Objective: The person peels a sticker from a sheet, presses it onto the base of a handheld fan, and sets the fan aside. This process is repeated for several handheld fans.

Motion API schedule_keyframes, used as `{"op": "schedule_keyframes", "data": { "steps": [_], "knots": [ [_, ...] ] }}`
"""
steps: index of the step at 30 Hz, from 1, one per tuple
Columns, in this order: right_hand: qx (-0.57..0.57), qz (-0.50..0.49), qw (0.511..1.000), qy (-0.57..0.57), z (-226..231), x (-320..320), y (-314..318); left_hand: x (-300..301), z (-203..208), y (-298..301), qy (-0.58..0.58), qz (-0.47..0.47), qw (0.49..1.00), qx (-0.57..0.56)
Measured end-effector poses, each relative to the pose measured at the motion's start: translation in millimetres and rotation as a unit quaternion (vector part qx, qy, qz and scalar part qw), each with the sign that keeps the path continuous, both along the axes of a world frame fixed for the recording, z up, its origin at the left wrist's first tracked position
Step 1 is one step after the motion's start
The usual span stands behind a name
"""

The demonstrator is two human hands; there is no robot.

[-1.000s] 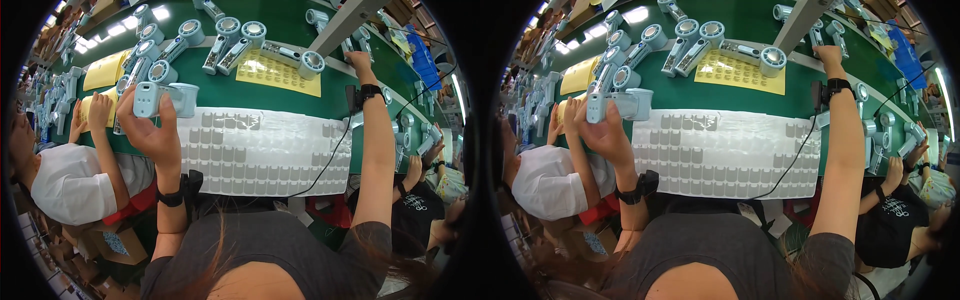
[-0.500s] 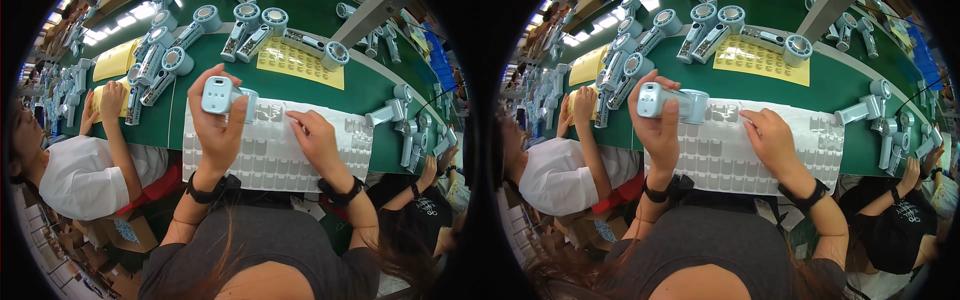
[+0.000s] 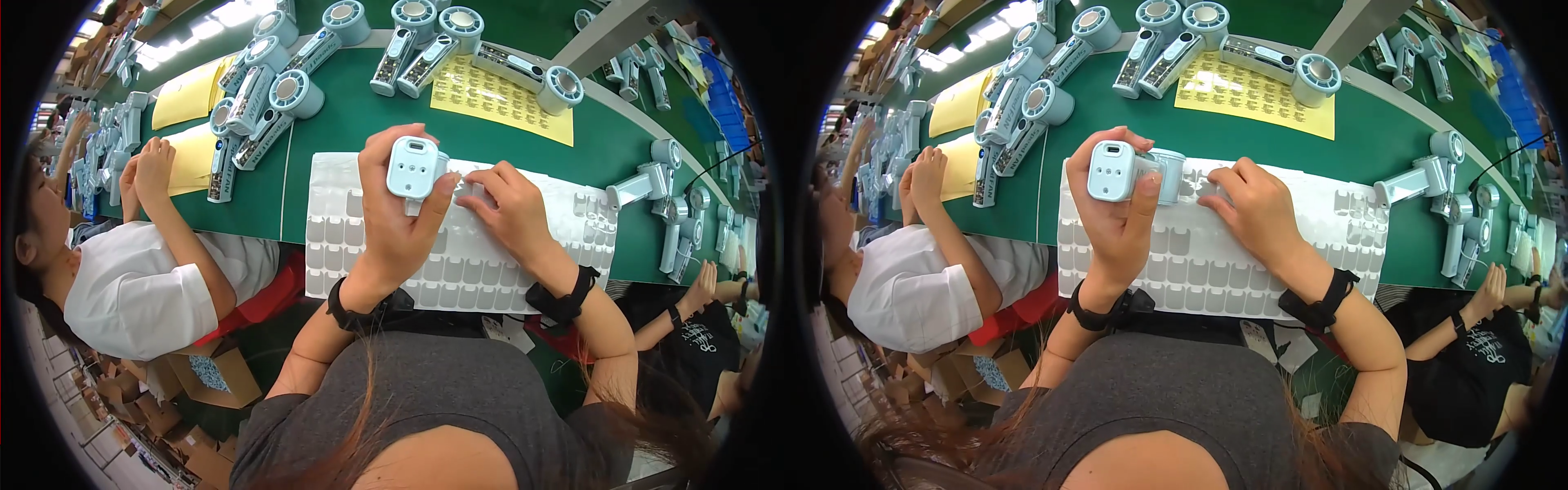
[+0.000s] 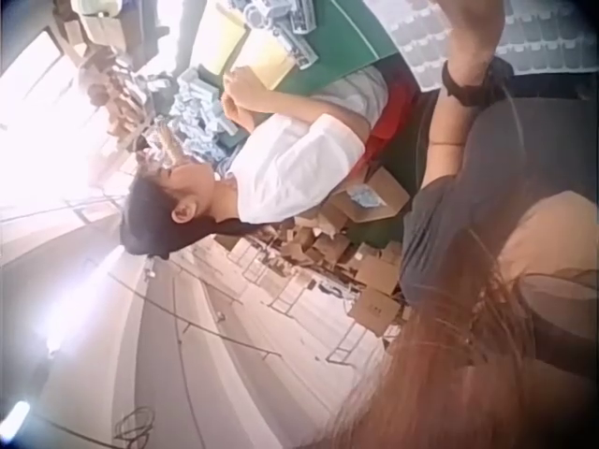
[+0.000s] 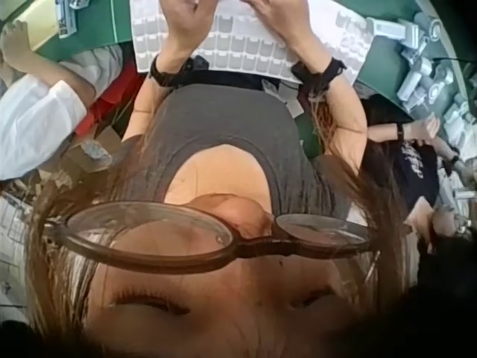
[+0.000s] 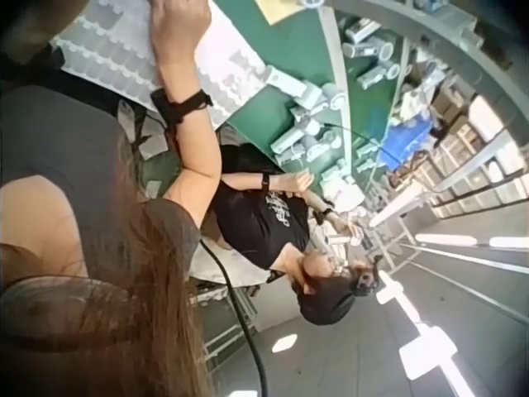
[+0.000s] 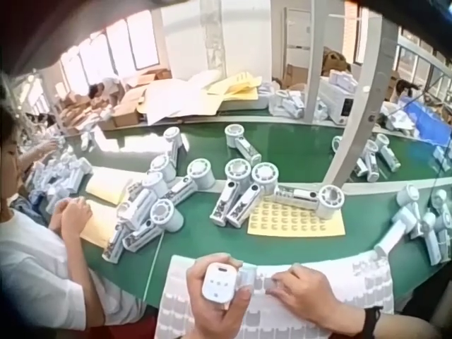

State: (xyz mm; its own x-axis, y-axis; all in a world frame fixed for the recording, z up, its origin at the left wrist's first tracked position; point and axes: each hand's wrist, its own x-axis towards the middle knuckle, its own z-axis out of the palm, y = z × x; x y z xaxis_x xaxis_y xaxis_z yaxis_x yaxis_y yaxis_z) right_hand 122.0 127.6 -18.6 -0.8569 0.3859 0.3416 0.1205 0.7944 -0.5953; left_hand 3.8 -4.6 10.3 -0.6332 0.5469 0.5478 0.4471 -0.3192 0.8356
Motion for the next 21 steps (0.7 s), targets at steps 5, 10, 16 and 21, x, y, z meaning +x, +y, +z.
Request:
{"op": "schedule_keyframes", "data": {
  "steps": [5,10,16,21],
  "knots": [
    [0.101,0.059,0.993,0.02,0,-4,1,-1,-2,1,0.04,0.001,0.999,-0.008],
    [0.212,0.103,0.971,0.022,2,-5,2,0,-1,0,0.041,0.003,0.999,-0.005],
    [0.09,0.079,0.993,0.006,12,-8,-1,1,0,-1,0.03,0.006,1.0,-0.006],
    [0.112,0.094,0.989,0.002,8,-10,0,1,0,-2,0.04,0.01,0.999,-0.01]
  ]
}}
